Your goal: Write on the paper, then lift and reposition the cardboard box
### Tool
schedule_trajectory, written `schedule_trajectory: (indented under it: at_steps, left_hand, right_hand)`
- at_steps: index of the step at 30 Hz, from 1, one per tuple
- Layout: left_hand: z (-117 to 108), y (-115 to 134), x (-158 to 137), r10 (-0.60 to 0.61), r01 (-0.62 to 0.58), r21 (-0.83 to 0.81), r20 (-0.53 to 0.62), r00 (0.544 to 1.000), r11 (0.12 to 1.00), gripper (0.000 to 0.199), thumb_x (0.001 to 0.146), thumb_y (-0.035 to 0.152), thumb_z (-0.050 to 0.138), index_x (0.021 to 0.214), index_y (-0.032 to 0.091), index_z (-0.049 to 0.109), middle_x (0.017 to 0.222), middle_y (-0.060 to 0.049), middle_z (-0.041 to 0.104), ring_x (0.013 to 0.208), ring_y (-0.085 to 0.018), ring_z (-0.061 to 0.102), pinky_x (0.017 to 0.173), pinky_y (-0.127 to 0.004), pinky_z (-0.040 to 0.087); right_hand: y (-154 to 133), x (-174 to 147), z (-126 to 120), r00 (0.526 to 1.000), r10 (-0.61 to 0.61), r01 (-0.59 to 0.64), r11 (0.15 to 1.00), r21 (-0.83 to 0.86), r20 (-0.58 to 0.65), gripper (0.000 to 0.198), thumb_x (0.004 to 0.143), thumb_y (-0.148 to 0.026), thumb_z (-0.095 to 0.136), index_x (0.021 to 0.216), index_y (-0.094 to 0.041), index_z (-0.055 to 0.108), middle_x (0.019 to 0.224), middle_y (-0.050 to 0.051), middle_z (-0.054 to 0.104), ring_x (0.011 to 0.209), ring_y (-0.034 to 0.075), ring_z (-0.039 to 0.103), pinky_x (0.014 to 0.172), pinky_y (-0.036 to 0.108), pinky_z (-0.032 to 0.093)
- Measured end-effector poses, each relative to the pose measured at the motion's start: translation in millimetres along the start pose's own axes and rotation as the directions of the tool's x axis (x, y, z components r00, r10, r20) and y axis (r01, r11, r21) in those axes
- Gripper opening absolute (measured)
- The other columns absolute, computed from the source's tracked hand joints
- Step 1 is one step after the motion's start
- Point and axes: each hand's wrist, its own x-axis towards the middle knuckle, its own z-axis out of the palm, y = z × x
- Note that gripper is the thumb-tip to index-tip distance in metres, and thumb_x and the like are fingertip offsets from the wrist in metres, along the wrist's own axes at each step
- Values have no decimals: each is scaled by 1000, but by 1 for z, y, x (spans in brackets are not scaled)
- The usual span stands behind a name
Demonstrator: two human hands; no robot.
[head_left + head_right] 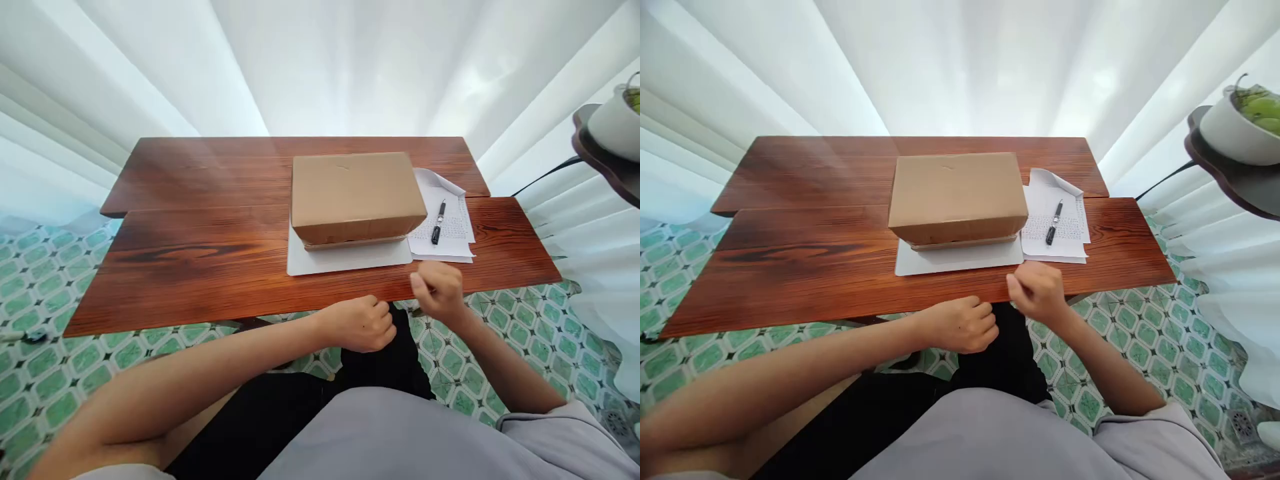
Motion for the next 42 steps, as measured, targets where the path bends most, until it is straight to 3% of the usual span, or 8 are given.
schedule_trajectory:
  at_steps: [6, 9, 13, 21, 28, 32, 37, 42]
  left_hand:
    - [6, -16, 64, -188, 180, 77, 103, 977, 981, 18, 99, 15, 38, 109, 13, 53, 90, -7, 55, 77, -20, 50, 57, -33, 31]
    - [15, -25, 86, -180, 169, 125, 86, 980, 978, 26, 99, 13, 37, 121, 13, 50, 100, -8, 55, 81, -19, 51, 58, -33, 32]
    - [30, -40, 100, -130, 111, 170, 104, 986, 979, 29, 101, 11, 33, 124, 13, 50, 104, -9, 57, 81, -18, 52, 60, -32, 34]
    - [50, -46, 102, -167, 145, 144, 155, 974, 979, 38, 102, 27, 32, 134, 10, 45, 132, -23, 54, 91, -23, 57, 66, -34, 41]
    - [48, -43, 100, -163, 143, 124, 166, 973, 982, 38, 100, 21, 31, 132, 7, 45, 120, -21, 59, 88, -24, 56, 64, -35, 39]
    - [50, -42, 99, -194, 185, 80, 130, 972, 979, 36, 99, 21, 32, 129, 6, 46, 107, -16, 59, 87, -23, 56, 63, -34, 39]
    - [53, -41, 99, -205, 200, 55, 96, 974, 978, 33, 99, 17, 31, 123, 5, 49, 99, -13, 58, 85, -23, 55, 64, -34, 39]
    - [55, -40, 100, -220, 219, 27, 115, 969, 975, 33, 99, 17, 31, 122, 4, 50, 95, -13, 58, 82, -24, 55, 63, -35, 39]
  right_hand:
    - [90, 23, -47, 939, 339, -341, 887, -313, -61, 16, 96, -27, 49, 88, -20, 61, 73, 2, 58, 69, 17, 51, 68, 31, 37]
    - [134, 29, -51, 913, 396, -348, 881, -322, 95, 35, 90, -17, 47, 122, -19, 60, 93, 6, 65, 87, 21, 56, 81, 32, 41]
    - [165, 27, -39, 886, 375, -284, 904, -319, 274, 46, 85, -10, 43, 125, -19, 63, 105, 9, 63, 101, 24, 55, 97, 38, 40]
    - [166, 16, -18, 869, 429, -270, 829, -490, 248, 29, 88, -12, 44, 106, -20, 65, 100, 10, 63, 102, 26, 52, 90, 37, 34]
    - [165, 13, -19, 860, 445, -248, 794, -555, 252, 28, 93, -14, 39, 104, -22, 64, 96, 9, 62, 97, 26, 51, 84, 37, 30]
    - [164, 12, -25, 915, 370, -225, 800, -556, 163, 25, 95, -15, 39, 101, -21, 62, 97, 9, 62, 98, 26, 52, 84, 36, 32]
    - [161, 7, -27, 938, 344, -343, 914, -215, -34, 22, 96, -38, 55, 82, -21, 53, 77, 2, 56, 71, 17, 50, 71, 30, 38]
    - [151, -2, -24, 910, 412, -415, 895, 163, 56, 40, 99, -57, 45, 88, -21, 59, 59, -3, 53, 52, 13, 48, 55, 27, 40]
